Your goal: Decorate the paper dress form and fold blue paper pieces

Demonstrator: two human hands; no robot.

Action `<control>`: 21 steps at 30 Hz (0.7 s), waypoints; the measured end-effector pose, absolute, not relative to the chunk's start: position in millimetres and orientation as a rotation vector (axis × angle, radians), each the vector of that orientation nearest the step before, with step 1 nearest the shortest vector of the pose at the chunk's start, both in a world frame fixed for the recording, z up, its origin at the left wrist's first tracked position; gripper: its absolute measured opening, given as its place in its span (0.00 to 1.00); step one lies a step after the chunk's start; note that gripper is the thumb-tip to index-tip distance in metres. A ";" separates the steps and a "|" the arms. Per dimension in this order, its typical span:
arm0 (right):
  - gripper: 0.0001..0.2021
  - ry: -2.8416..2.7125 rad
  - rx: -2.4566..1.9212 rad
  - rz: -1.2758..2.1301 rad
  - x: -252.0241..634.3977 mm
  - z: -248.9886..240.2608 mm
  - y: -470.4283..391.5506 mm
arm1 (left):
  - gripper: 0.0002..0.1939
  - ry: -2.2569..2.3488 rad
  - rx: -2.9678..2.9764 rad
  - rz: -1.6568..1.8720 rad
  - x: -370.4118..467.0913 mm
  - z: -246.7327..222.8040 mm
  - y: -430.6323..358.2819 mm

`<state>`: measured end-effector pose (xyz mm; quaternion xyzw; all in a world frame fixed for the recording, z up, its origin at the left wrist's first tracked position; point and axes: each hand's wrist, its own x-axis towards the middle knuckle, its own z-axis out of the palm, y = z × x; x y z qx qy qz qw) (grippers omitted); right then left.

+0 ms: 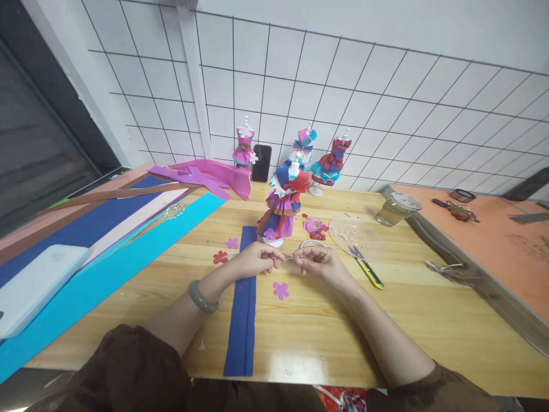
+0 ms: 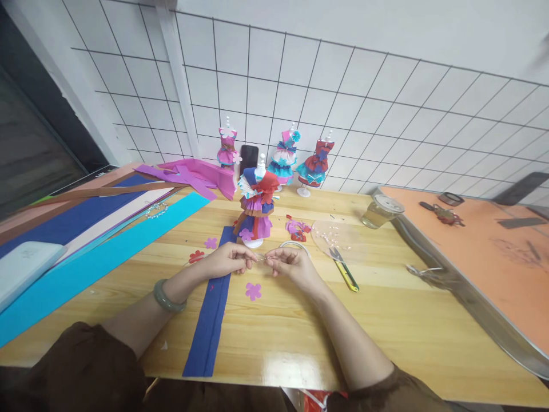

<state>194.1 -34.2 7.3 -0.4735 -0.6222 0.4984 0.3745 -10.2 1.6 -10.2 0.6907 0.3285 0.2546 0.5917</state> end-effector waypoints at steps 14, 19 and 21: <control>0.12 -1.578 -1.168 1.292 195.7 0.9 -31.6 | 0.12 0.685 1.560 0.617 -9.9 -6.0 1.1; 0.11 -1.543 -1.154 1.320 195.4 2.1 -32.5 | 0.13 0.666 1.562 0.596 -10.5 -5.8 1.4; 0.12 -1.536 -1.149 1.336 195.6 2.5 -32.4 | 0.13 0.663 1.568 0.577 -10.9 -5.1 1.0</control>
